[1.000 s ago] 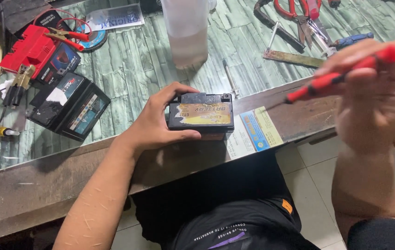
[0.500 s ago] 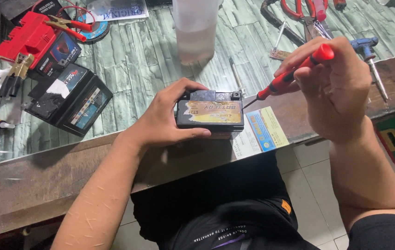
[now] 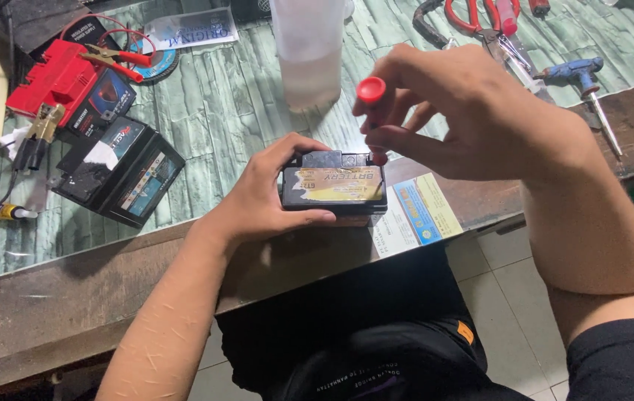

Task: Filling a motorcycle battery with electrolyte and sealing it using a plastic strip and a small tapping tool.

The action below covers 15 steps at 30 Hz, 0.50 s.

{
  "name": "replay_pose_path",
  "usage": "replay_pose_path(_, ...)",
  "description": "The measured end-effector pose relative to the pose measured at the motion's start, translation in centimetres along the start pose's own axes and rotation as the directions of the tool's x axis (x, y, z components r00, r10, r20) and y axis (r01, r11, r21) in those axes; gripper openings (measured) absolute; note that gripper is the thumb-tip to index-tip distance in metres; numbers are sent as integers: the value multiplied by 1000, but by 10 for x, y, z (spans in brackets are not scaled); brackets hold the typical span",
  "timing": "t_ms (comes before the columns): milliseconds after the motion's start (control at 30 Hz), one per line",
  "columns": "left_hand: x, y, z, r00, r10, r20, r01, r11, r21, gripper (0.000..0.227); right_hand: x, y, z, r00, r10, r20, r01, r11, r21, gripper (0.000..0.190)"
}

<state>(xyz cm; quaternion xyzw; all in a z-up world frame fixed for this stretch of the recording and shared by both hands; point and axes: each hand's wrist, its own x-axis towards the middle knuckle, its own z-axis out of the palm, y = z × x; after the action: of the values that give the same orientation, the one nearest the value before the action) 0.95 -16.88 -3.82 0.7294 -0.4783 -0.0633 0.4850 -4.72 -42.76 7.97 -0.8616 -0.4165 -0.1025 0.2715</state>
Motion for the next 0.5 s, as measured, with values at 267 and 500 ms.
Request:
replay_pose_path(267, 0, -4, 1, 1000, -5, 3, 5, 1000, 8, 66, -101, 36, 42, 804, 444, -396, -193, 824, 532, 21)
replay_pose_path(500, 0, -3, 4, 999, 38, -33, -36, 998, 59, 62, -118, 40, 65, 745, 398, -536, -137, 877, 461, 21)
